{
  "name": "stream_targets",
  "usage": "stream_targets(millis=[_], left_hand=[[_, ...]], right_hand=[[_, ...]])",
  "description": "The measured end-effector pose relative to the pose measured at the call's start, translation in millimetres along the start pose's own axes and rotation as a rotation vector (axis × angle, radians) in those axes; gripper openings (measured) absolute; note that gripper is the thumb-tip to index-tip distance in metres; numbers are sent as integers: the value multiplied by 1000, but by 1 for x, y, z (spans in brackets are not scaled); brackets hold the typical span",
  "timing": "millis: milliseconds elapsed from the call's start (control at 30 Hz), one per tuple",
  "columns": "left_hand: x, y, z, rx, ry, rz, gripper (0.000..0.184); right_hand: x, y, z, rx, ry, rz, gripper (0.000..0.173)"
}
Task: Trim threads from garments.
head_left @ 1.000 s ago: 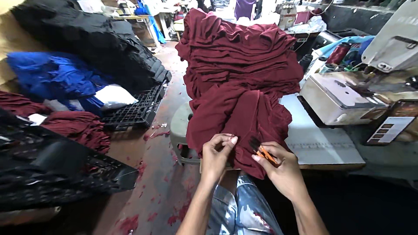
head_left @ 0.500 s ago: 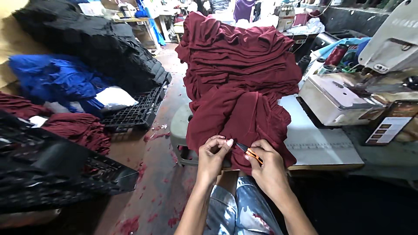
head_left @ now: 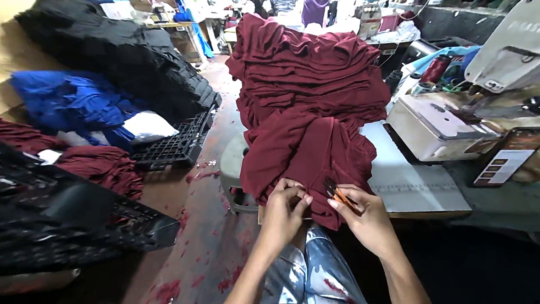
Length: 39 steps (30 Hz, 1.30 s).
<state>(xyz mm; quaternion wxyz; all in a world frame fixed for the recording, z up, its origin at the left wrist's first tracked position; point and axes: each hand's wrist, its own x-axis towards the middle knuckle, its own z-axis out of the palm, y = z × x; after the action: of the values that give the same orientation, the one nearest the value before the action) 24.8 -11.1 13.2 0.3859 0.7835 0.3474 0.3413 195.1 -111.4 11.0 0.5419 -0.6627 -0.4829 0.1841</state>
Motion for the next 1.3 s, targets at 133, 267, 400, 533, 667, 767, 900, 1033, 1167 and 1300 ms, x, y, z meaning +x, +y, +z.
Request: stream_targets(millis=[133, 267, 400, 533, 667, 767, 900, 1033, 1167, 1300], left_hand=[[1, -6, -25, -301, -143, -104, 8], [-3, -5, -22, -355, -128, -134, 6], [-5, -4, -18, -278, -105, -138, 7], [-7, -5, -28, -97, -111, -124, 8], [-10, 10, -38, 83, -42, -105, 25], [-5, 13, -23, 111, 74, -66, 32], [4, 7, 6, 208, 120, -54, 25], [0, 1, 16, 234, 197, 2, 10], [3, -6, -10, -144, -7, -115, 7], [1, -6, -22, -360, -66, -185, 6]], right_hand=[[-11, 8, 6, -202, -71, -179, 20], [-17, -6, 17, -338, -27, -182, 16], [-14, -12, 28, -407, 50, -177, 10], [-9, -8, 22, -372, 47, -144, 11], [-7, -19, 9, -192, 160, -91, 16], [-9, -38, 14, 13, 197, -57, 16], [-4, -37, 26, 127, 79, 31, 15], [7, -18, 27, 120, 80, 78, 11], [5, -10, 20, 102, 59, 39, 14], [-4, 5, 16, -142, -19, -163, 19]])
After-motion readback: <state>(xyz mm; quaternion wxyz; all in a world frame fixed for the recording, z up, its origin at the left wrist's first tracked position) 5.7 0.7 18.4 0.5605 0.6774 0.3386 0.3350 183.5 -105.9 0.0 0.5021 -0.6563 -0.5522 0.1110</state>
